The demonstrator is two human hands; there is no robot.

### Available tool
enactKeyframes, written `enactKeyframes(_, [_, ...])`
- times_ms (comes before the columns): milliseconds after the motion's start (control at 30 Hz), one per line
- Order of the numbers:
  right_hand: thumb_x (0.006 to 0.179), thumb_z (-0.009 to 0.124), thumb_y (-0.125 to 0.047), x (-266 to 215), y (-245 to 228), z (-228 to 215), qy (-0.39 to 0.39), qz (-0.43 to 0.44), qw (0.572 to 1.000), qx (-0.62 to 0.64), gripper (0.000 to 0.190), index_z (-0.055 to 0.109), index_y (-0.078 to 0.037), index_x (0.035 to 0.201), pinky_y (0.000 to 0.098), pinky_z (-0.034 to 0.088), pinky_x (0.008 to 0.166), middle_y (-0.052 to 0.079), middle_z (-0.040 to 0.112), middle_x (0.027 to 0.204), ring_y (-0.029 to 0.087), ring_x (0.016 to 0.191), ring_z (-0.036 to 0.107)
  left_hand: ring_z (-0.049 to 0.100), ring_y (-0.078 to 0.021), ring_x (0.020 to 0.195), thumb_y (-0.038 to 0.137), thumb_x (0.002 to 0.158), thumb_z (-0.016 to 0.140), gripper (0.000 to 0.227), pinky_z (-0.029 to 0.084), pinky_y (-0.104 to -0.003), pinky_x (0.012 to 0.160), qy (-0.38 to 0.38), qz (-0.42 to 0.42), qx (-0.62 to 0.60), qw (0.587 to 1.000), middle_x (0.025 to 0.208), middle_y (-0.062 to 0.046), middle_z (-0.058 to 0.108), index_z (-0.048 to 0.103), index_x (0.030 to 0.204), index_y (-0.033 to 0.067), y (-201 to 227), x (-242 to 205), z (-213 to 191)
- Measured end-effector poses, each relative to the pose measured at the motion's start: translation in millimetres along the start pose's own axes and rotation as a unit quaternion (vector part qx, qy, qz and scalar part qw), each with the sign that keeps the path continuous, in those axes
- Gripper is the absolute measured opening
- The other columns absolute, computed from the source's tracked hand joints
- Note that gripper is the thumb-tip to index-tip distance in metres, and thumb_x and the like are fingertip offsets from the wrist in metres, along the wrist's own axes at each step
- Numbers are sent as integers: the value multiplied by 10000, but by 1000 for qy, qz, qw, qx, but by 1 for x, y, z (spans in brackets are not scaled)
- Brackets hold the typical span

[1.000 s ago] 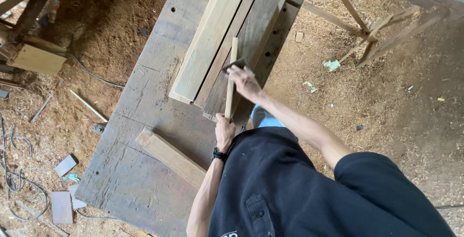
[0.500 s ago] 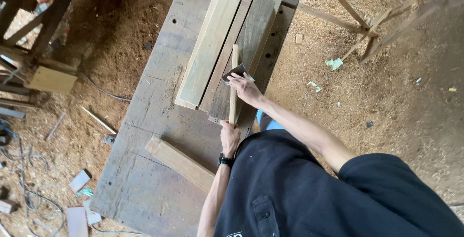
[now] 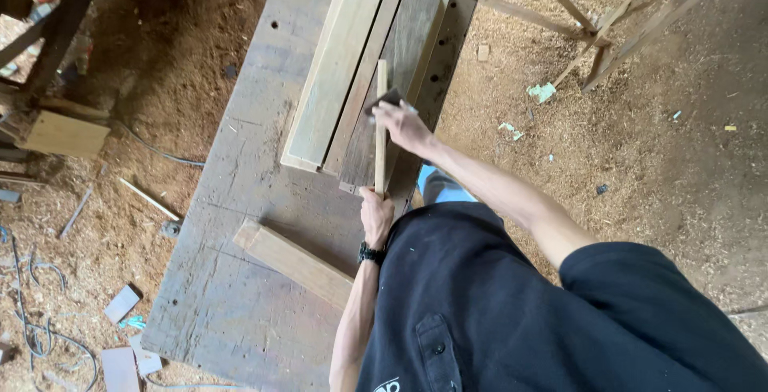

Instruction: The person sands the surface and sides of a wooden plank using sandpaper, then sets it onto a stack and picks up another plank to sand its edges.

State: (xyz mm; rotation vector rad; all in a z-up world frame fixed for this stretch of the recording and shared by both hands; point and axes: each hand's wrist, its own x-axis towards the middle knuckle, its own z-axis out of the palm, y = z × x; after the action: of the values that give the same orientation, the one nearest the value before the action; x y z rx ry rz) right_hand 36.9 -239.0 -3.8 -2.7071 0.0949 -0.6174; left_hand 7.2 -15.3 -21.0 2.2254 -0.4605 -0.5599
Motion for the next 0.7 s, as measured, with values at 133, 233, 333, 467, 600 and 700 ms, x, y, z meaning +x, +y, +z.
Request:
enactKeyframes(133, [984,556,40,-13,-39,5,-56,41,997,44,171,679,-74,1017,432,550,914,86,697,1165,232,1088,645,636,-513,807,206,894,620,336,502,-569,724,0,-5,0,1000,850,-329,660,433,1068,-12,1,-3,-3])
enactKeyframes(233, [910,574,56,-32,-50,-6,-87,-36,994,55,229,704,-113,992,515,495,977,66,696,1196,229,1133,633,655,-499,797,232,904,606,342,518,-557,715,-17,-35,36,999,838,-313,664,430,1085,0,5,-1,-3])
enactKeyframes(333, [919,572,97,-19,-19,-7,-34,-71,996,29,275,707,-108,1044,484,509,988,82,688,1227,234,1149,631,653,-501,806,198,915,586,296,514,-560,727,-8,-22,32,999,839,-310,672,441,1082,2,5,0,-4])
enactKeyframes(467, [926,551,124,2,5,-16,46,36,998,17,310,696,-141,998,456,503,1065,50,689,1248,210,1161,652,651,-501,817,192,902,587,290,510,-558,734,-14,-24,20,999,859,-308,679,445,1073,5,6,-2,-4])
enactKeyframes(600, [874,556,121,-27,-40,-20,-19,-87,995,37,359,733,-111,1083,520,457,1047,89,685,1208,268,1170,583,641,-510,839,183,890,592,291,496,-566,742,-15,-31,21,999,866,-316,675,449,1077,10,4,1,-3])
enactKeyframes(700, [858,529,131,-39,-22,-21,-128,-97,983,89,375,742,-153,979,571,406,1063,68,691,1257,234,1250,578,640,-511,841,184,894,592,291,492,-570,743,-15,-42,30,999,873,-318,673,448,1081,13,2,3,-2])
